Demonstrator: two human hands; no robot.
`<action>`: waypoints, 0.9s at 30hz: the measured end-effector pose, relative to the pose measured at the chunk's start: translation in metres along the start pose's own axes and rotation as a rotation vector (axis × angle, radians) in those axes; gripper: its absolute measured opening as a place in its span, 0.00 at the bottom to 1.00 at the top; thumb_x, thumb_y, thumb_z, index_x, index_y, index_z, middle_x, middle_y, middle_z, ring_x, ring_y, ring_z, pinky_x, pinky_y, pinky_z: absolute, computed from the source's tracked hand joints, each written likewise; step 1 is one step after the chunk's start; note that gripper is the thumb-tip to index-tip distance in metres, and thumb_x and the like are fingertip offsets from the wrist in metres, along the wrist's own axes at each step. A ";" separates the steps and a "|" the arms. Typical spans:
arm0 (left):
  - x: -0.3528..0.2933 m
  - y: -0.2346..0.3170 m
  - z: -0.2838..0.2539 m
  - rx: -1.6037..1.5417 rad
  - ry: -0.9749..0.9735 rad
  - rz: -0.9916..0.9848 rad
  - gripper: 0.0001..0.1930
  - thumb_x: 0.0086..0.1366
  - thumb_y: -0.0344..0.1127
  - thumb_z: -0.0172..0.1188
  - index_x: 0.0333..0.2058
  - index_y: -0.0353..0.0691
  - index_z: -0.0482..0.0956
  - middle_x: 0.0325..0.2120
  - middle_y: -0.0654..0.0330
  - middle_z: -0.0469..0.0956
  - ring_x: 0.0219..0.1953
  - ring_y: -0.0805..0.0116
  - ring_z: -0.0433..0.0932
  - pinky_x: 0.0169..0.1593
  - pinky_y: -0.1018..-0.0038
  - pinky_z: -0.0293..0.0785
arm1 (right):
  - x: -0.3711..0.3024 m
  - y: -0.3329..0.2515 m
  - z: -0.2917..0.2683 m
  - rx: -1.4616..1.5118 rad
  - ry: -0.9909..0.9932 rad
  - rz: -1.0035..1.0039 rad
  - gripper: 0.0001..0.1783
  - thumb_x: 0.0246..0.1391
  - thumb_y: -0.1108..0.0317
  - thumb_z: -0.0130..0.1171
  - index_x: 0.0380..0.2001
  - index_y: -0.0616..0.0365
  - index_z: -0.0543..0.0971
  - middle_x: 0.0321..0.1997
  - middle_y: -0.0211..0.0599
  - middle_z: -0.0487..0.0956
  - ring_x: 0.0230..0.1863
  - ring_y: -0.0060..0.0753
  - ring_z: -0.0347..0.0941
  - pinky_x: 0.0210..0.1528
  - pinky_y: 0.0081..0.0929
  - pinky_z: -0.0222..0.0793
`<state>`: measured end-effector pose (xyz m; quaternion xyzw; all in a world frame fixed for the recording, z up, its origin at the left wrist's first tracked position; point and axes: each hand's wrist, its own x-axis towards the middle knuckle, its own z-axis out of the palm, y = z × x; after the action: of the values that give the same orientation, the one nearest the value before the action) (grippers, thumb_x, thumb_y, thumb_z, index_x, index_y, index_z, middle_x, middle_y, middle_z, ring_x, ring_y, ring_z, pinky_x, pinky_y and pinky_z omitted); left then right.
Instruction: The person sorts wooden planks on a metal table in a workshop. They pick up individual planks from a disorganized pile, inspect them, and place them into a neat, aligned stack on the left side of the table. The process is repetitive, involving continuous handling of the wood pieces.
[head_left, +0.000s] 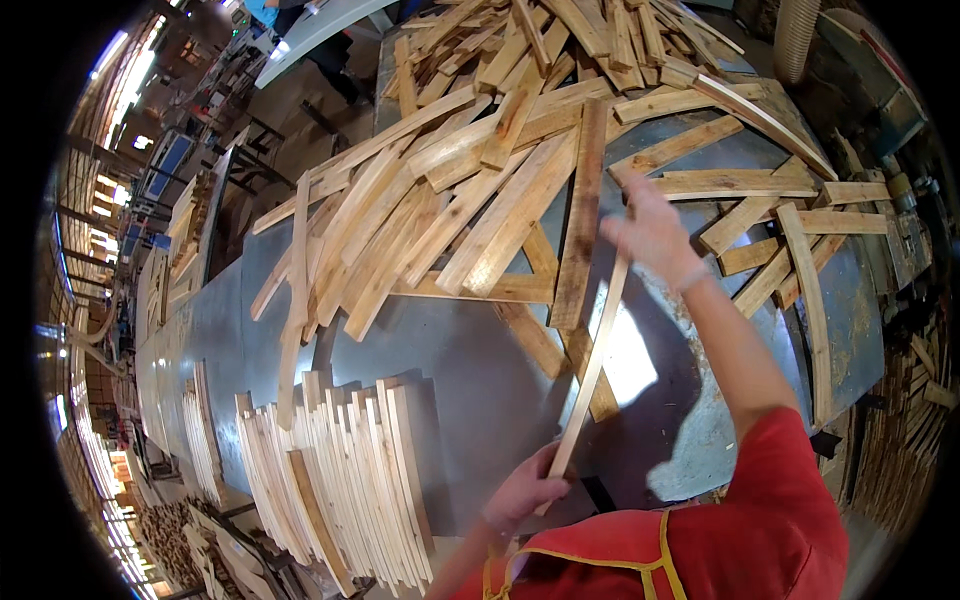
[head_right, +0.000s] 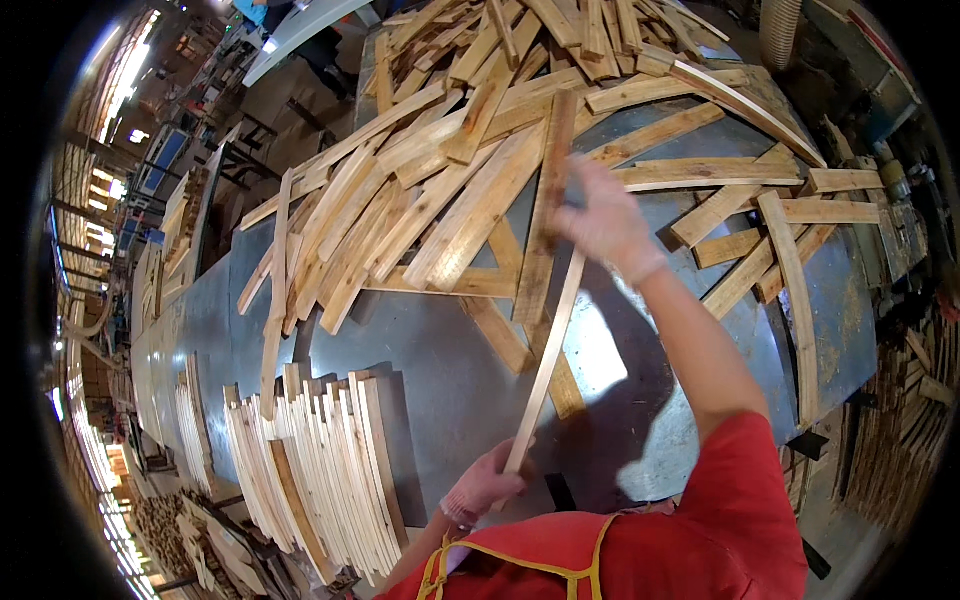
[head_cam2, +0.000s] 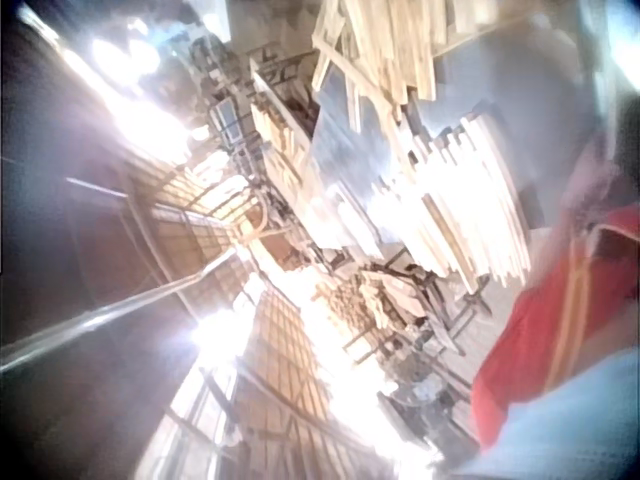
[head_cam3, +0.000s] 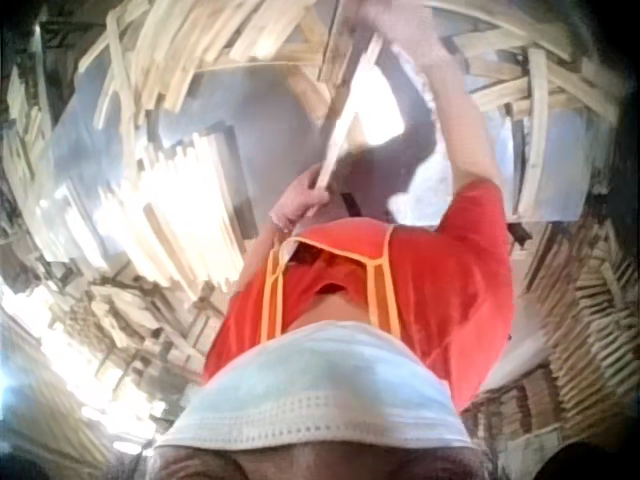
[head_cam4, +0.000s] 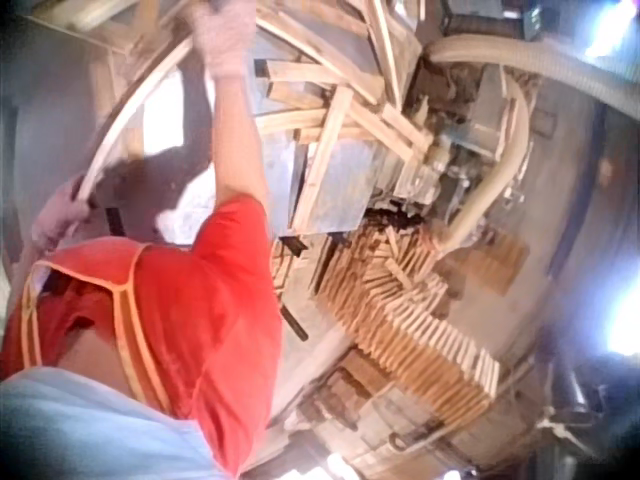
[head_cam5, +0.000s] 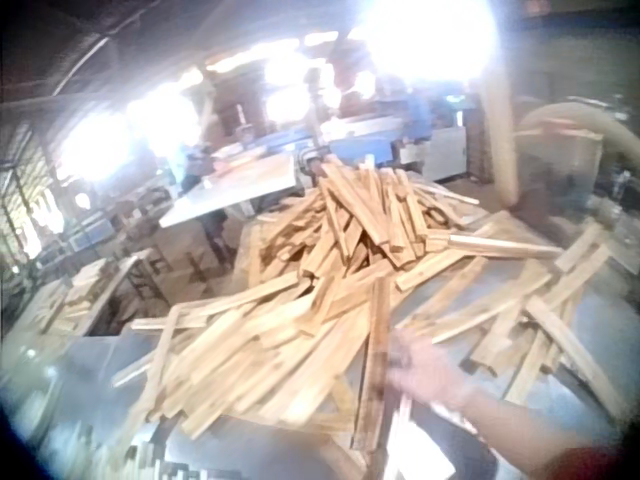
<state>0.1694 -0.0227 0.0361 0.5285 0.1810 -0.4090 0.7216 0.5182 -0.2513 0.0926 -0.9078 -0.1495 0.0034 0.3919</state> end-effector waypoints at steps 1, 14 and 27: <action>-0.010 -0.004 -0.005 -0.015 0.021 0.034 0.50 0.58 0.29 0.64 0.80 0.40 0.54 0.45 0.60 0.79 0.42 0.69 0.79 0.49 0.72 0.79 | 0.017 0.047 0.022 0.069 0.269 0.190 0.37 0.53 0.60 0.74 0.64 0.66 0.77 0.68 0.57 0.78 0.68 0.57 0.75 0.69 0.43 0.71; -0.142 -0.201 -0.041 -0.301 0.521 0.173 0.42 0.57 0.21 0.65 0.73 0.38 0.67 0.43 0.59 0.84 0.42 0.68 0.83 0.44 0.71 0.82 | -0.189 -0.067 0.170 0.761 -0.307 0.506 0.35 0.58 0.66 0.62 0.70 0.60 0.71 0.47 0.44 0.84 0.46 0.39 0.81 0.52 0.39 0.79; -0.175 -0.247 -0.117 1.739 1.259 0.042 0.36 0.64 0.55 0.61 0.67 0.43 0.72 0.69 0.50 0.70 0.72 0.41 0.67 0.69 0.42 0.66 | -0.299 -0.190 0.233 0.481 -0.783 -0.139 0.38 0.59 0.58 0.65 0.69 0.65 0.70 0.65 0.63 0.79 0.67 0.63 0.74 0.68 0.46 0.71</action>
<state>-0.1089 0.1275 -0.0383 0.9795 0.1582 -0.0390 -0.1183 0.1530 -0.0448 0.0336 -0.7093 -0.3418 0.3543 0.5045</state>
